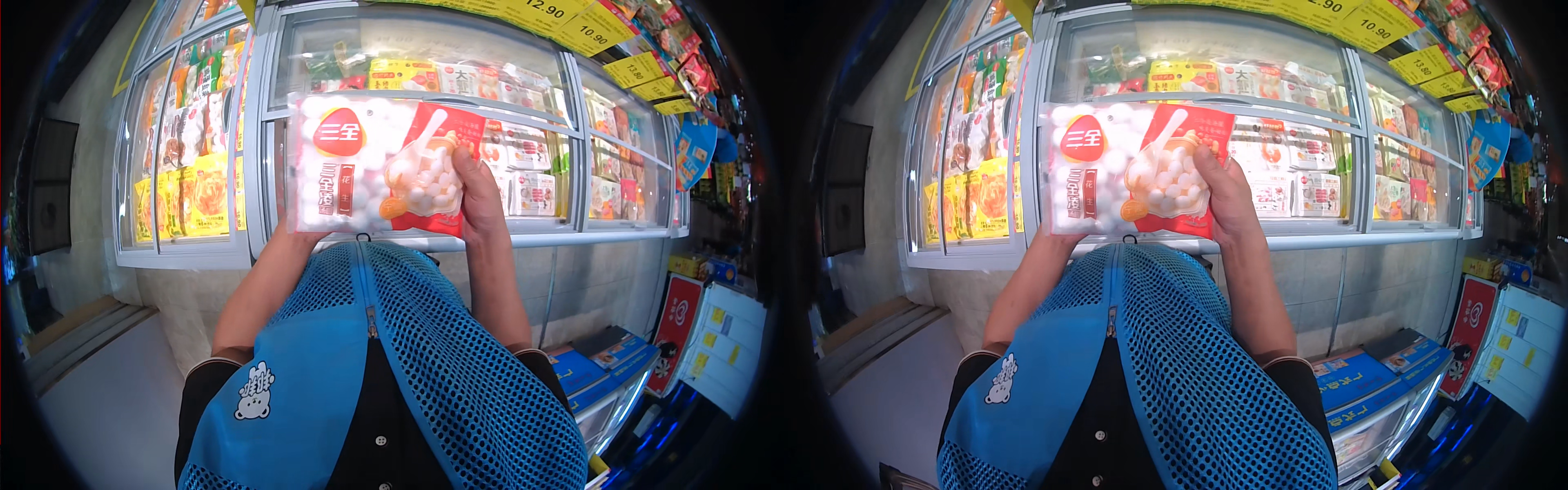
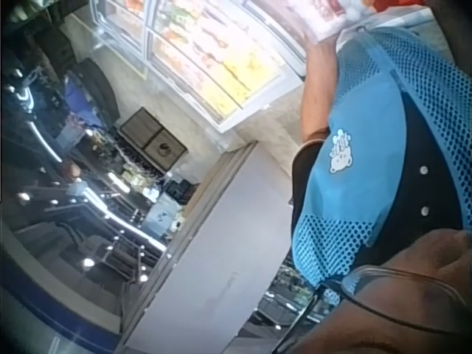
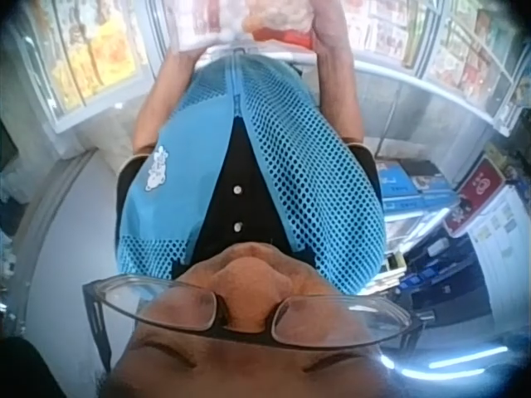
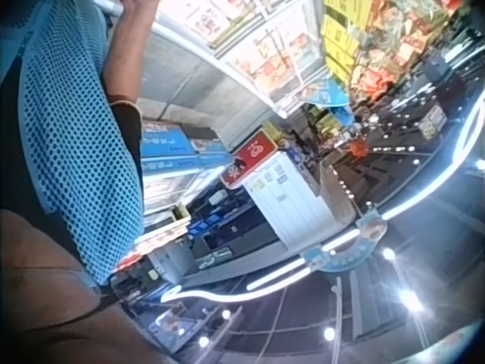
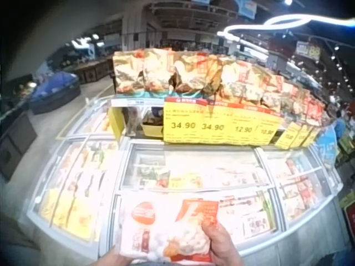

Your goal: Inspecting labels on frozen food packages in a supermarket freezer and organizing them.

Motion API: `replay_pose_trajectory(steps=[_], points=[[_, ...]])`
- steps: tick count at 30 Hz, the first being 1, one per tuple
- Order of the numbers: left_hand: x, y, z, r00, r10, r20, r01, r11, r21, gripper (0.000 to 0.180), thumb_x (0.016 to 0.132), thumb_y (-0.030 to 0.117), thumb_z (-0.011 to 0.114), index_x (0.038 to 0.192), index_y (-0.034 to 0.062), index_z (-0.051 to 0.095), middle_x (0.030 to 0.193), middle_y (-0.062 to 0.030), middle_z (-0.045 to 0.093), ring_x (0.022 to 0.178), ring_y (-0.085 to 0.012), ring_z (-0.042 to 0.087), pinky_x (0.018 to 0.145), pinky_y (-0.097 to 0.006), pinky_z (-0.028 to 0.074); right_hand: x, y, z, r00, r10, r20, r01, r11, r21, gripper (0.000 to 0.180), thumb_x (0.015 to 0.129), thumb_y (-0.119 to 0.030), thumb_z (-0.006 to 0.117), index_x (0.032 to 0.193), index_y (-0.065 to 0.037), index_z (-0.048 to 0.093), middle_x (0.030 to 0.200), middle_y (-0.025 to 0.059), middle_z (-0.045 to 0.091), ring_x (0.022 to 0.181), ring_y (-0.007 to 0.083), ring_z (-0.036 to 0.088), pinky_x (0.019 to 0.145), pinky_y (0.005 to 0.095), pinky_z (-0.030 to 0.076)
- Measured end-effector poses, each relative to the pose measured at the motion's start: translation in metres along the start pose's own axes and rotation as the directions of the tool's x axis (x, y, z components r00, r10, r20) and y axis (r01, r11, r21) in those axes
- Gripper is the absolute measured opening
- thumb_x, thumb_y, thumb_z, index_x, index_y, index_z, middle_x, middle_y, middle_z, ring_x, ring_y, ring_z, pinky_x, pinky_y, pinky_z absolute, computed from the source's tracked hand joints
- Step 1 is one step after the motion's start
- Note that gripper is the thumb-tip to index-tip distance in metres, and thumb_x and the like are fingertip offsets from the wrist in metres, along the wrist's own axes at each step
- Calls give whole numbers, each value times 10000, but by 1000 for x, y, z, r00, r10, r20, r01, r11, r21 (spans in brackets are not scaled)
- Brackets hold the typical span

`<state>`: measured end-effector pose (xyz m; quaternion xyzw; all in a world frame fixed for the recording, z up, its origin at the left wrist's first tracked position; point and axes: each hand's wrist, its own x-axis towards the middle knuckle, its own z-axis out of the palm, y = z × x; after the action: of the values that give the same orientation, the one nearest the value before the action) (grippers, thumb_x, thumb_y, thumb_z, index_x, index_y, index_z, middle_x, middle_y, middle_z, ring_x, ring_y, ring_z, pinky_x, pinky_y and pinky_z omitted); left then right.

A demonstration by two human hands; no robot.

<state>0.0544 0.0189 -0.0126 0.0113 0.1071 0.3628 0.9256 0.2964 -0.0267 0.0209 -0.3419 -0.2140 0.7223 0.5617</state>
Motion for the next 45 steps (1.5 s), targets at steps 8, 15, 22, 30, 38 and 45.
replay_pose_trajectory(steps=[8, 15, 22, 30, 38, 45], points=[[-23, 2, -10, 995, 93, 30, -89, 990, -108, 682, 1064, 487, 333, 1559, 18, 308, 1567, -247, 404, 1425, -410, 436, 1167, -584, 385, -1, -18, 19, 998, 31, 46, -23, 985, -169, 519, 951, -187, 737, 1363, 33, 512, 1253, 148, 671, 1114, 218, 690, 955, 374, 581], [-31, -1, -5, 995, 94, 38, -91, 992, -87, 705, 1065, 529, 322, 1576, 46, 272, 1585, -224, 384, 1439, -391, 422, 1174, -573, 381, -3, -14, 24, 998, -48, -27, 36, 944, -327, 626, 852, -79, 810, 1383, 16, 493, 1237, 136, 684, 1100, 215, 694, 957, 375, 575], [-32, -9, 17, 930, 107, 350, -100, 994, -38, 689, 1070, 529, 347, 1576, 68, 269, 1586, -190, 390, 1436, -360, 430, 1163, -539, 411, -7, -19, 32, 997, -48, -54, 23, 917, -399, 619, 840, -52, 808, 1367, 21, 493, 1230, 137, 687, 1095, 213, 695, 958, 374, 574], [-43, -9, 27, 950, 280, 141, -310, 773, 553, 647, 1068, 494, 400, 1551, 70, 321, 1545, -156, 446, 1398, -327, 472, 1147, -512, 432, -15, 2, 29, 988, -106, 116, 122, 981, -149, 826, 804, 11, 826, 1482, -12, 356, 1379, 156, 594, 1244, 247, 615, 1053, 402, 519], [-51, -14, 12, 965, 199, 173, -216, 973, 86, 599, 1075, 451, 414, 1535, 73, 351, 1525, -142, 467, 1370, -295, 502, 1134, -482, 449, -17, 3, 34, 996, -80, 51, 94, 906, -414, 848, 801, 28, 813, 1492, -2, 323, 1371, 159, 592, 1242, 251, 614, 1057, 414, 519], [-56, -14, 5, 967, 220, 128, -233, 968, 96, 580, 1078, 423, 420, 1534, 71, 351, 1521, -141, 471, 1366, -290, 506, 1131, -476, 455, -20, 0, 29, 998, 70, 9, -67, 981, -183, 692, 852, -7, 798, 1441, 21, 436, 1335, 150, 631, 1206, 224, 636, 1037, 396, 536]])
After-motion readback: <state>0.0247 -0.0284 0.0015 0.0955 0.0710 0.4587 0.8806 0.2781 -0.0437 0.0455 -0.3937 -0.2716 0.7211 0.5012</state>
